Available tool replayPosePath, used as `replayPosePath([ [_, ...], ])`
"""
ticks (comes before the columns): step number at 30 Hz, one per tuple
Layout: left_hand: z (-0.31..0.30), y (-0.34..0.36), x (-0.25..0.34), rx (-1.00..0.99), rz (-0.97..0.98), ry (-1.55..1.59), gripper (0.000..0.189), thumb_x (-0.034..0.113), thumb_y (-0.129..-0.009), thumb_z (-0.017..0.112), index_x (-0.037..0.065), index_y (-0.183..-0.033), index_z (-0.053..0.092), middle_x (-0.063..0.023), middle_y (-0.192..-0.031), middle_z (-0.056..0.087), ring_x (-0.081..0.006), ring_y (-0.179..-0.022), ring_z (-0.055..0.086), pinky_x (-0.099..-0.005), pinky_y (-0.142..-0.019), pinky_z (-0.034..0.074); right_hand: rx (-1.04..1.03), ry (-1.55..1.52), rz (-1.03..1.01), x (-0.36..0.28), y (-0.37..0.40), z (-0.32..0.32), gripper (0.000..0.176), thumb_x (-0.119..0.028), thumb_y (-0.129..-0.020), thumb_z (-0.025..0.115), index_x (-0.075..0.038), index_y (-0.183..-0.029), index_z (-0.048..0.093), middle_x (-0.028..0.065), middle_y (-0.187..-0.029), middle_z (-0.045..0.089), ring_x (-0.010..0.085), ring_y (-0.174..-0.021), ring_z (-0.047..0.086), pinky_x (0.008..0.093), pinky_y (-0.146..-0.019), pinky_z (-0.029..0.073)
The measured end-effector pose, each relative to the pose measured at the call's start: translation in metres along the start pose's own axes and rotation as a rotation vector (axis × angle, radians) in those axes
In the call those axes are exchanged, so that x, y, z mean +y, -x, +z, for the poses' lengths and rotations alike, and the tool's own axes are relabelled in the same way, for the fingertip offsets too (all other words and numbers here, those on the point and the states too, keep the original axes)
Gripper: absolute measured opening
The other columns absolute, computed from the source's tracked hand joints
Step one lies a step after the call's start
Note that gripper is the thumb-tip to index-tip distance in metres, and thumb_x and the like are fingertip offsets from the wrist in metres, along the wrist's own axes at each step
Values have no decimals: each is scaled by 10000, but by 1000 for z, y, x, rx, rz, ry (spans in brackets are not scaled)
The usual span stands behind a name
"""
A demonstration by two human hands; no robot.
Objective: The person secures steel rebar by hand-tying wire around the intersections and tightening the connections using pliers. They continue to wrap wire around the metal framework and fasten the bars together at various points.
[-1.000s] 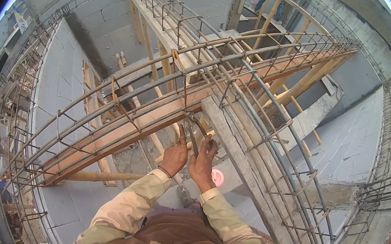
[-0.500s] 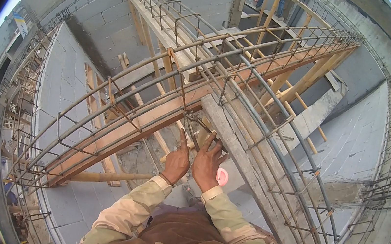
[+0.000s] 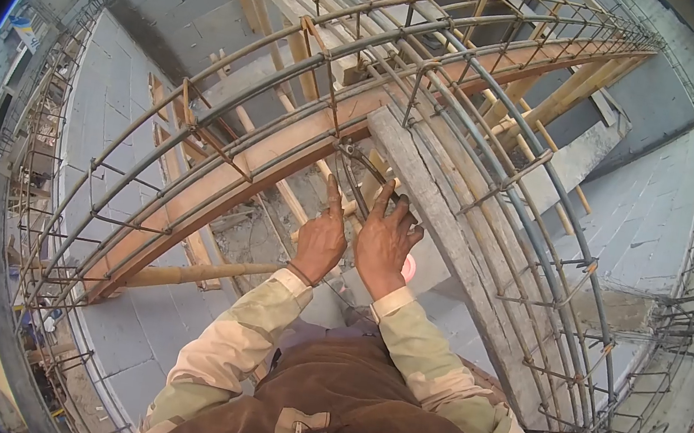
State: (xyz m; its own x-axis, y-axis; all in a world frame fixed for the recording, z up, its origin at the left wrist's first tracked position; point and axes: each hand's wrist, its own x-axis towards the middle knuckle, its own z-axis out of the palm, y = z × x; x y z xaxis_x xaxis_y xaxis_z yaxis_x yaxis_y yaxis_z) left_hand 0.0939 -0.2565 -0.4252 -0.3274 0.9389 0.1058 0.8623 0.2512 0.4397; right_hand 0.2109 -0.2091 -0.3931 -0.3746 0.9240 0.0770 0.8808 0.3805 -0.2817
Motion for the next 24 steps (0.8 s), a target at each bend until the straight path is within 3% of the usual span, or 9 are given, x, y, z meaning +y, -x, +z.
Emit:
replayPosePath([
  [2,-1,-1,11,-41,-5,-36,978,96,-830,616,-130,-1561,7,-266,-820,704,-389,-658,697,-446,-549,552,183,303,-7,-4,0,4,715,-159,-946,560,24,-1570,263,294,-1368,443,433,-1162,539,654,-941,369],
  [4,3,-1,19,29,64,-83,766,91,-835,614,-205,-1462,290,-206,-761,698,-325,-620,708,-389,-525,570,178,285,7,-9,-1,3,750,-152,-913,591,25,-1566,265,300,-1360,452,459,-1203,497,658,-967,350],
  [10,10,-1,23,43,135,-63,407,111,-856,614,-155,-1160,566,-214,-776,699,-344,-661,723,-412,-538,578,26,140,44,-9,-4,-17,639,-184,-924,580,26,-1497,391,255,-1218,570,419,-1149,516,618,-941,376],
  [12,5,1,22,5,147,-20,579,118,-864,612,-202,-1318,450,-223,-791,702,-353,-658,719,-420,-547,580,20,159,22,-6,-2,-14,565,-185,-946,550,18,-1464,451,221,-1151,616,386,-1113,536,601,-923,397],
  [14,1,1,23,-65,48,4,854,147,-917,571,-197,-1514,65,-262,-824,698,-407,-689,699,-467,-581,563,107,62,-27,-4,0,-11,421,-175,-932,541,12,-1308,578,202,-1042,667,378,-1109,549,558,-923,396],
  [18,-1,8,5,-57,-9,126,861,145,-943,547,-99,-1571,11,-271,-807,690,-417,-672,686,-487,-604,560,100,8,-77,-2,-3,-6,301,-175,-923,592,0,-1167,616,195,-924,708,368,-993,643,514,-866,463],
  [20,9,11,-20,-19,118,356,793,184,-996,513,-3,-1611,49,-247,-740,671,-388,-636,674,-467,-647,565,-145,-306,-58,5,-9,-13,246,-187,-893,679,-10,-1059,638,195,-812,723,369,-790,708,467,-715,528],
  [22,-3,18,-29,-218,15,661,734,258,-1039,496,40,-1624,109,-229,-946,697,-317,-806,704,-422,-753,576,-277,-530,-6,14,-16,-18,240,-205,-895,704,-14,-1026,644,157,-759,700,309,-725,694,429,-636,517],
  [24,-1,21,-38,-396,-239,1434,772,405,-1043,508,38,-1622,151,-198,-1302,608,-292,-1139,635,-435,-965,520,-567,-973,108,24,-21,-23,248,-242,-898,754,-23,-961,657,83,-652,656,188,-594,665,354,-478,494],
])
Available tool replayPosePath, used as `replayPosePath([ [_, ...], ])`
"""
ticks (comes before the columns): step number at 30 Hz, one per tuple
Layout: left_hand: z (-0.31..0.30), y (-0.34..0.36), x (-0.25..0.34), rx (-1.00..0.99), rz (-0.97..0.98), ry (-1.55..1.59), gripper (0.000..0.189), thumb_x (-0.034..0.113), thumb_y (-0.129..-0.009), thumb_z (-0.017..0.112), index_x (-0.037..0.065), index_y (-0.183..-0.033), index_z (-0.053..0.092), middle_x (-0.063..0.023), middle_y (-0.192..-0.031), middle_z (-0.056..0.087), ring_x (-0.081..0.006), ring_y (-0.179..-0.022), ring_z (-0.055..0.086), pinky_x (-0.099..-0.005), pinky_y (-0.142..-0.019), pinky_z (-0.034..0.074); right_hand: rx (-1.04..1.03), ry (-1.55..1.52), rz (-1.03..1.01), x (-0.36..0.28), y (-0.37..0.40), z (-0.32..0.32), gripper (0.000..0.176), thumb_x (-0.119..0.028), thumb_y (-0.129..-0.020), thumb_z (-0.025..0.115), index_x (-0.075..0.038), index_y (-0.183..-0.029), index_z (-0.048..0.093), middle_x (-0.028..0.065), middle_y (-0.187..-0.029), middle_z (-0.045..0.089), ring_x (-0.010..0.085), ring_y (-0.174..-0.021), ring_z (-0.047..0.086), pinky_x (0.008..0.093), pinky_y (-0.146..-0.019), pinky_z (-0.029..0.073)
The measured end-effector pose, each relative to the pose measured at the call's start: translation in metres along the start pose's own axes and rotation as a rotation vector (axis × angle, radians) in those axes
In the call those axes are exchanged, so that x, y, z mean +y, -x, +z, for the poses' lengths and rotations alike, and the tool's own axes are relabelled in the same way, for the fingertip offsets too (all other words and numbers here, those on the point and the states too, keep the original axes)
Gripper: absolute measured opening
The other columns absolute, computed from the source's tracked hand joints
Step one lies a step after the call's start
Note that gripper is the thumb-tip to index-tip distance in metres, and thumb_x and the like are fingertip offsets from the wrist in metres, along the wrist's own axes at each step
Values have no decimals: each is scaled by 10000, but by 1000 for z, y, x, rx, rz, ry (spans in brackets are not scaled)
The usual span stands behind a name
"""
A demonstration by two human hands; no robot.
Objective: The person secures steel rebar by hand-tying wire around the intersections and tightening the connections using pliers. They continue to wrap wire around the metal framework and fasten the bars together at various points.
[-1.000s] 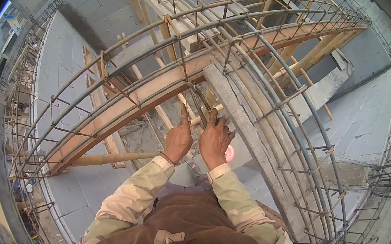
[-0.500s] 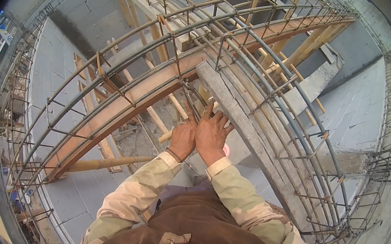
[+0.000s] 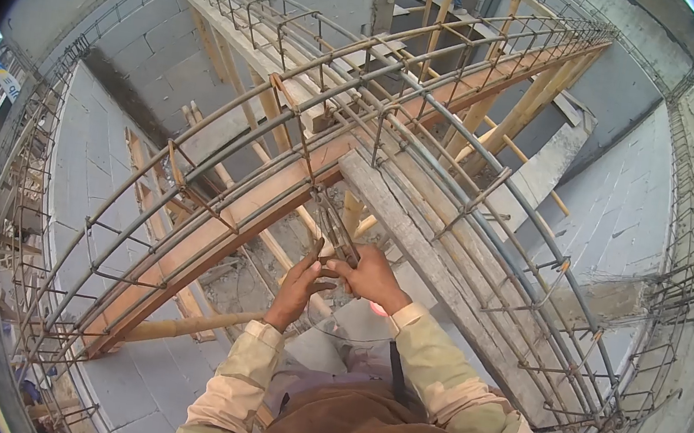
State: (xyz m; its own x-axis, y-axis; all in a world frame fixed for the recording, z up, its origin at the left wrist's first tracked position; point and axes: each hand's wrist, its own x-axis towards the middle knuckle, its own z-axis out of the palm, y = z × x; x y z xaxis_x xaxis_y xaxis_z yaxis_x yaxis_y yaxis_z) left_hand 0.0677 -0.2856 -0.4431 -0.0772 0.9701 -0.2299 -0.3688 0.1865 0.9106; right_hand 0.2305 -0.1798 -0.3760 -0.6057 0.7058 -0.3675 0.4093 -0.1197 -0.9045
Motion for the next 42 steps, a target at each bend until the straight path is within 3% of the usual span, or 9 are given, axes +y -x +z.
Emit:
replayPosePath([
  [4,3,-19,53,-88,23,208,1007,667,-945,557,-26,-1584,203,-229,-1547,400,-342,-1445,387,-502,-1183,312,-516,-966,113,23,-9,-2,262,-246,-906,759,-36,-972,617,18,-663,556,147,-543,580,305,-426,436],
  [8,43,-70,76,95,-69,166,651,483,-986,637,-51,-1339,521,-213,-1155,682,-318,-1080,682,-401,-903,558,-710,-1254,36,63,-25,28,309,-304,-906,754,-50,-990,601,38,-686,536,163,-532,553,315,-431,426],
  [9,47,-79,70,278,-150,82,386,343,-1014,645,-42,-1036,623,-111,-744,643,-236,-666,677,-324,-595,540,-704,-1217,22,70,-30,23,321,-288,-895,750,-28,-1018,607,58,-706,562,178,-545,569,319,-455,453],
  [12,65,-91,53,427,3,176,352,291,-1033,620,-24,-878,597,-35,-604,507,-178,-498,556,-327,-474,451,-425,-784,-55,51,-20,-1,373,-273,-878,734,4,-1093,608,86,-759,616,196,-566,601,311,-504,495],
  [20,87,-119,27,910,369,-529,312,184,-1019,618,-50,-813,607,-100,-636,617,-175,-491,543,-343,-479,415,495,427,-400,57,4,16,463,-88,-782,697,51,-1207,575,262,-992,629,415,-937,646,482,-768,507],
  [32,56,-118,41,339,182,-21,280,214,-961,704,-45,-1059,667,-86,-878,715,-150,-740,661,-295,-637,503,618,414,-307,80,-85,2,201,-228,-837,738,-44,-916,732,215,-855,694,413,-814,676,477,-721,532],
  [36,40,-94,58,313,80,-164,339,273,-955,723,-31,-1103,697,-73,-961,726,-134,-825,651,-283,-702,503,168,205,-136,50,-32,-10,261,-275,-869,760,-19,-895,716,155,-714,655,298,-621,636,417,-625,522],
  [38,43,-94,51,305,108,-102,356,293,-958,722,-27,-1113,704,-61,-951,713,-137,-842,649,-283,-726,511,-663,-995,289,59,-21,-11,227,-229,-922,709,-30,-821,664,83,-675,595,183,-549,569,351,-516,463],
  [42,54,-94,54,256,103,315,348,328,-1018,635,48,-830,546,-59,-653,548,-201,-633,603,-347,-620,511,-697,-1096,264,59,-18,3,209,-221,-917,715,-44,-838,640,43,-670,584,155,-534,557,303,-476,410],
])
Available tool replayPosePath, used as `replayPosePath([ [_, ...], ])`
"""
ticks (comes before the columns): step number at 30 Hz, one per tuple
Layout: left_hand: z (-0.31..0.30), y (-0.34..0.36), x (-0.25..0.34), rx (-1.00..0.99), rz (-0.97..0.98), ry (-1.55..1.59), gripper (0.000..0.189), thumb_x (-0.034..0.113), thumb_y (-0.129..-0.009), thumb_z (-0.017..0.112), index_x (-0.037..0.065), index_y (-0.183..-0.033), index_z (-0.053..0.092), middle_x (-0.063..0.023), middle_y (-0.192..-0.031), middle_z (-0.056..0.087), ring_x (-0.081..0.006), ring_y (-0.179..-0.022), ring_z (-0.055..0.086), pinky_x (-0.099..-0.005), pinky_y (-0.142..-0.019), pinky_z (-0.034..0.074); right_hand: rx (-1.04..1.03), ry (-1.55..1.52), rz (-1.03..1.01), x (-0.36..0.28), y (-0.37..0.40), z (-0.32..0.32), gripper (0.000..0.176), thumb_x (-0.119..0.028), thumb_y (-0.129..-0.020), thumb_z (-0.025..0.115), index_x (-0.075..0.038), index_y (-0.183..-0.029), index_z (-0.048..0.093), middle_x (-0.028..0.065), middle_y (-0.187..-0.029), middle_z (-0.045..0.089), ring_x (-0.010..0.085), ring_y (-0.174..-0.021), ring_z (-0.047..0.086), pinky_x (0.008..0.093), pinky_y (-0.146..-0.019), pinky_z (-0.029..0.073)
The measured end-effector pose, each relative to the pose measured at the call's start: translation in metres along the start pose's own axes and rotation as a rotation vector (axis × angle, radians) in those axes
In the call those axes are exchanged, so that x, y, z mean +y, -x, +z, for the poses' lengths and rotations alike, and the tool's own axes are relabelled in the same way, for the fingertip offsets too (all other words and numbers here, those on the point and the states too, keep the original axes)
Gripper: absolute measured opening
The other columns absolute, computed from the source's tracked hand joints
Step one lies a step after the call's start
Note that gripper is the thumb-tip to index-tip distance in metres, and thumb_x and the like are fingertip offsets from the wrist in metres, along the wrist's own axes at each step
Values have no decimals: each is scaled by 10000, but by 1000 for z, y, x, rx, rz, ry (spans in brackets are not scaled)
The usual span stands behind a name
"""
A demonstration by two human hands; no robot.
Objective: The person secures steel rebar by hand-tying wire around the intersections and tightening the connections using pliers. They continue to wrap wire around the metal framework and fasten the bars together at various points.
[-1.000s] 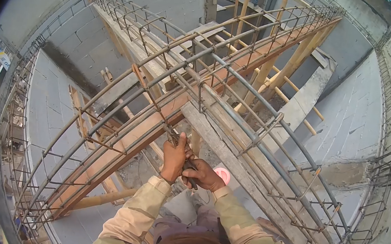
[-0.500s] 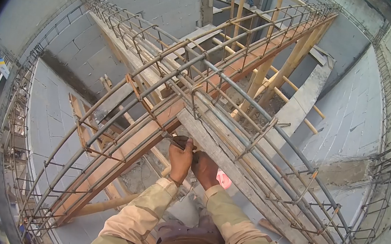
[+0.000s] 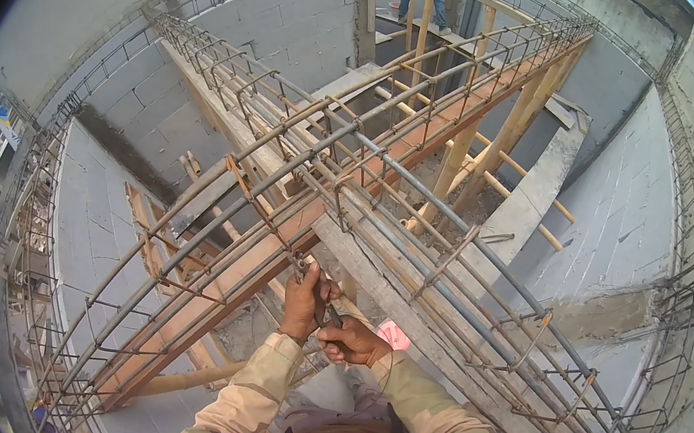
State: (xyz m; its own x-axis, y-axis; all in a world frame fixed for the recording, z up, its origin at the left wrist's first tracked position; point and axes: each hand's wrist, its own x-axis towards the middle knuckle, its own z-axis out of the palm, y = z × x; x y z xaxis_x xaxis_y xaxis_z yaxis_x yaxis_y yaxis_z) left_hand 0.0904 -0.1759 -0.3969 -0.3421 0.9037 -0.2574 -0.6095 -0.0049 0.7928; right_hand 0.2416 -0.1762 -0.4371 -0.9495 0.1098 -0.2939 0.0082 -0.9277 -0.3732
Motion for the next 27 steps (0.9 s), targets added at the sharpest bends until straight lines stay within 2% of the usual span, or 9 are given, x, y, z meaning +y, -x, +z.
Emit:
replayPosePath([
  [3,-4,-6,-7,-13,80,-95,430,377,-1040,592,61,-769,483,-18,-549,431,-154,-453,472,-300,-443,368,477,561,-333,15,-6,2,239,-228,-909,730,-8,-942,646,54,-726,634,151,-550,583,302,-523,465],
  [5,-1,-14,-20,139,166,-215,442,353,-1053,570,66,-729,483,-7,-553,431,-146,-443,467,-305,-425,372,978,1095,-799,43,-20,8,385,-293,-868,777,27,-1048,661,160,-847,681,285,-736,661,406,-655,500],
  [8,7,-21,-36,271,314,-307,429,322,-1060,559,57,-726,514,-19,-566,497,-134,-450,517,-309,-411,392,1384,1593,-985,54,-36,11,347,-184,-907,655,49,-1159,608,213,-986,631,400,-944,604,501,-816,466],
  [12,15,-16,-26,309,294,-288,397,299,-1046,585,49,-741,537,-27,-579,533,-133,-452,534,-308,-418,407,1361,1741,-1103,40,-33,3,277,-159,-921,603,54,-1097,605,219,-918,636,406,-856,624,509,-742,479],
  [16,12,-3,-20,340,223,-457,337,303,-996,669,27,-819,592,-59,-613,597,-147,-467,566,-308,-430,427,1004,1600,-977,43,-22,0,154,-149,-933,575,3,-955,595,199,-743,622,414,-648,625,510,-585,471],
  [20,8,9,15,98,-108,-71,345,358,-958,725,31,-937,618,-87,-681,651,-174,-627,656,-336,-579,516,633,1368,-759,32,-4,-16,336,-320,-1026,522,-3,-972,619,169,-707,607,352,-550,582,416,-541,470],
  [22,1,8,25,54,-200,31,344,374,-970,707,50,-923,604,-48,-646,604,-180,-643,646,-345,-621,525,123,-329,-142,26,8,0,537,-544,-1039,458,-49,-946,643,93,-707,618,211,-508,529,320,-453,403],
  [26,-5,1,10,-20,-161,90,407,410,-1029,607,100,-797,481,32,-572,367,-106,-459,357,-283,-449,330,367,-151,-310,34,-2,19,584,-566,-1030,462,-17,-921,629,116,-690,608,199,-463,484,282,-437,364],
  [27,0,2,8,31,-132,70,404,397,-1033,603,101,-789,476,30,-566,368,-105,-455,361,-280,-439,317,465,239,-385,24,11,34,503,-446,-1048,482,36,-983,608,132,-671,581,248,-541,549,351,-511,444],
])
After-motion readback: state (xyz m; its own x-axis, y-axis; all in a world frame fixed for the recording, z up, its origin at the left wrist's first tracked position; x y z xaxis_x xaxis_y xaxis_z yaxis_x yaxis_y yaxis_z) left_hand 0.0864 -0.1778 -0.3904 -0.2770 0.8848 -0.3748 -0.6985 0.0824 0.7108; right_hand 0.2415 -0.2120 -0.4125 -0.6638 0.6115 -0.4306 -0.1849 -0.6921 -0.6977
